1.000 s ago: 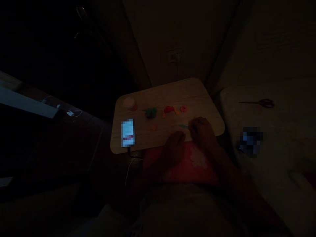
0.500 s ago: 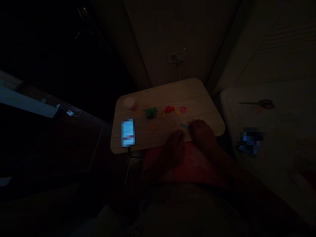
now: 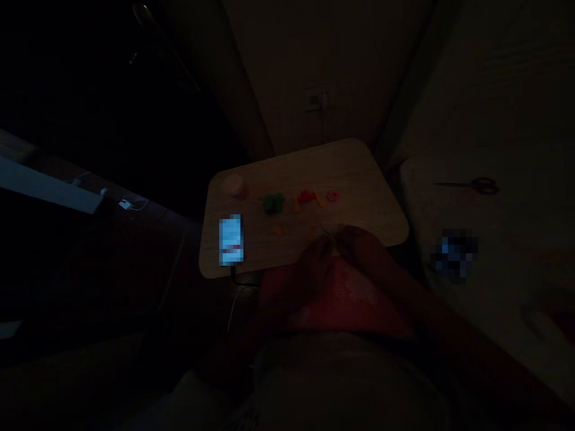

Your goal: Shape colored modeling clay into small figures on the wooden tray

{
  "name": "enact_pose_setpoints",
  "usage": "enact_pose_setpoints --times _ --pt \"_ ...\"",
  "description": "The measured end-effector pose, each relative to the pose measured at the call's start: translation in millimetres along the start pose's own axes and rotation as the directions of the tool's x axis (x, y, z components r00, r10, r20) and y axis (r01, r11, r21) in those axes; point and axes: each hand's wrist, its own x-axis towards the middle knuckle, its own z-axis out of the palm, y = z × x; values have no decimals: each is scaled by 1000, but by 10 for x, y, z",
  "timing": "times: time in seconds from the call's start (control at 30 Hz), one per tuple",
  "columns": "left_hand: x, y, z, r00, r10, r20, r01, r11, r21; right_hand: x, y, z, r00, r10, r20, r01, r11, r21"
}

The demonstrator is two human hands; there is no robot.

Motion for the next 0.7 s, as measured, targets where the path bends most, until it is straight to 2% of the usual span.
enact_pose_setpoints --times 0.17,0.5,0.6,0.7 --pt "11 0 -86 1000 11 24 -11 1000 -1 37 22 -60 1000 -15 24 14 998 55" --pt "-7 -54 -42 999 27 42 -29 998 50 83 22 -66 996 -73 47 71 997 37" --pt "-12 -62 -53 999 39 38 -41 998 51 87 23 -63 996 -58 64 57 998 28" --pt "-17 -80 -50 999 49 23 -50 998 42 65 8 -40 999 -12 33 12 1000 24"
